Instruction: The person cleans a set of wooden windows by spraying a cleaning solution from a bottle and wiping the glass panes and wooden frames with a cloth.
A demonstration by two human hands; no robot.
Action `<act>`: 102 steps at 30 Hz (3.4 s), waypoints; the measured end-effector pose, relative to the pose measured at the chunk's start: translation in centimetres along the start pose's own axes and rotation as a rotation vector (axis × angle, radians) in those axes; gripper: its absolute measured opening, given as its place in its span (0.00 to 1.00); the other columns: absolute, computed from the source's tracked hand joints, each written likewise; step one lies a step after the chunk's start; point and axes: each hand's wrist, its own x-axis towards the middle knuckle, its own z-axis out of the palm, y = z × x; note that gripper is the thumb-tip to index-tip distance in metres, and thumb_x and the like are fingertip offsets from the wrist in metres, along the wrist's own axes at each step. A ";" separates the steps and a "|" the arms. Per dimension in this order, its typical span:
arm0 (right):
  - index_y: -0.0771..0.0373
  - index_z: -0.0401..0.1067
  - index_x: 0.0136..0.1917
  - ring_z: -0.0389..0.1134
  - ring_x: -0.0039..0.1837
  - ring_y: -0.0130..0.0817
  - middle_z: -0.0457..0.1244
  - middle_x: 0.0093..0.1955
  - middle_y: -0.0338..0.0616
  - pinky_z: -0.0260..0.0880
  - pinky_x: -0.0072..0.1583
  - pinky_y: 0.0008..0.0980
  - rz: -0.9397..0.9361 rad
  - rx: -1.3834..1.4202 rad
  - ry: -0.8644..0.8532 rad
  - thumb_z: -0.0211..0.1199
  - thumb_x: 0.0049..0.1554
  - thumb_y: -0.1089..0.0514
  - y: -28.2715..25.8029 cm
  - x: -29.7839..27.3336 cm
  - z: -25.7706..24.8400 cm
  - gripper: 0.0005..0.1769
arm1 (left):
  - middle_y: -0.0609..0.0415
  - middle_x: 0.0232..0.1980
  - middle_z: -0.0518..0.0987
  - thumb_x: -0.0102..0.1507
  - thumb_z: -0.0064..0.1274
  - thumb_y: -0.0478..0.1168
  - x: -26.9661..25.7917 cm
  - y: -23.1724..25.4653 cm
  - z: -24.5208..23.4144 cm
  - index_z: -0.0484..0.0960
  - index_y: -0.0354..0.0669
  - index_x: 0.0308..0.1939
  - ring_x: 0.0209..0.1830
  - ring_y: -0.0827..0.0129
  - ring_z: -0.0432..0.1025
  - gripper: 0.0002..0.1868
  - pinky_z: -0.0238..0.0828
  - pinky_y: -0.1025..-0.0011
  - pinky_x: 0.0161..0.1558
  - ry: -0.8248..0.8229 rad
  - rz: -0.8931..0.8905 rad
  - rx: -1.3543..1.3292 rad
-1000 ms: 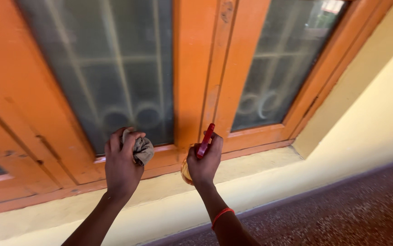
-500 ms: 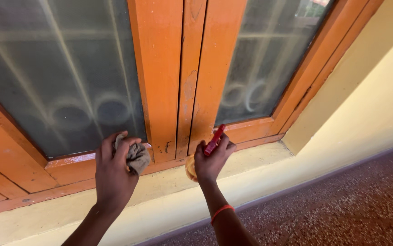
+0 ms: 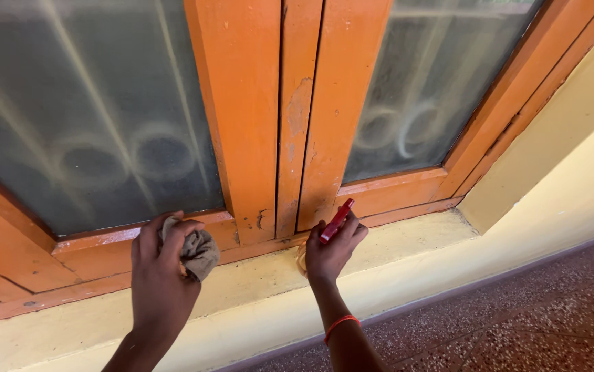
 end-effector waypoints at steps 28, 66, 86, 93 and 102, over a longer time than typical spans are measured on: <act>0.61 0.49 0.75 0.54 0.70 0.59 0.45 0.69 0.60 0.65 0.64 0.50 0.006 -0.150 -0.246 0.80 0.38 0.58 -3.5 -2.3 -5.8 0.59 | 0.51 0.66 0.69 0.45 0.64 0.26 1.9 1.3 -1.1 0.77 0.53 0.55 0.64 0.47 0.65 0.34 0.72 0.55 0.55 -0.054 -0.032 -0.051; 0.52 0.52 0.81 0.54 0.78 0.31 0.54 0.78 0.40 0.59 0.73 0.40 -0.026 0.813 -0.810 0.57 0.58 0.54 -44.4 13.1 -5.7 0.39 | 0.60 0.79 0.61 0.47 0.55 0.16 24.4 12.4 -21.5 0.63 0.62 0.74 0.77 0.55 0.56 0.54 0.71 0.58 0.64 -0.018 0.402 -0.241; 0.54 0.69 0.69 0.54 0.76 0.59 0.50 0.75 0.57 0.57 0.72 0.51 -0.615 0.246 0.128 0.58 0.48 0.73 -44.6 17.0 -3.4 0.36 | 0.44 0.79 0.60 0.63 0.45 0.37 29.3 4.0 -30.1 0.67 0.36 0.68 0.80 0.48 0.52 0.27 0.52 0.51 0.75 0.628 0.456 0.325; 0.57 0.66 0.70 0.45 0.78 0.69 0.46 0.77 0.64 0.49 0.73 0.66 -0.791 0.085 0.239 0.67 0.53 0.54 -41.2 15.7 1.0 0.32 | 0.41 0.79 0.58 0.67 0.42 0.42 29.7 -0.5 -28.5 0.63 0.33 0.73 0.81 0.50 0.50 0.31 0.49 0.49 0.77 0.634 0.414 0.362; 0.56 0.65 0.74 0.47 0.79 0.67 0.45 0.79 0.63 0.51 0.74 0.66 -0.856 -0.001 0.311 0.66 0.58 0.48 -40.2 16.0 1.8 0.33 | 0.41 0.82 0.58 0.72 0.36 0.44 30.7 -2.8 -27.4 0.63 0.32 0.77 0.84 0.51 0.51 0.31 0.49 0.48 0.78 0.688 0.483 0.425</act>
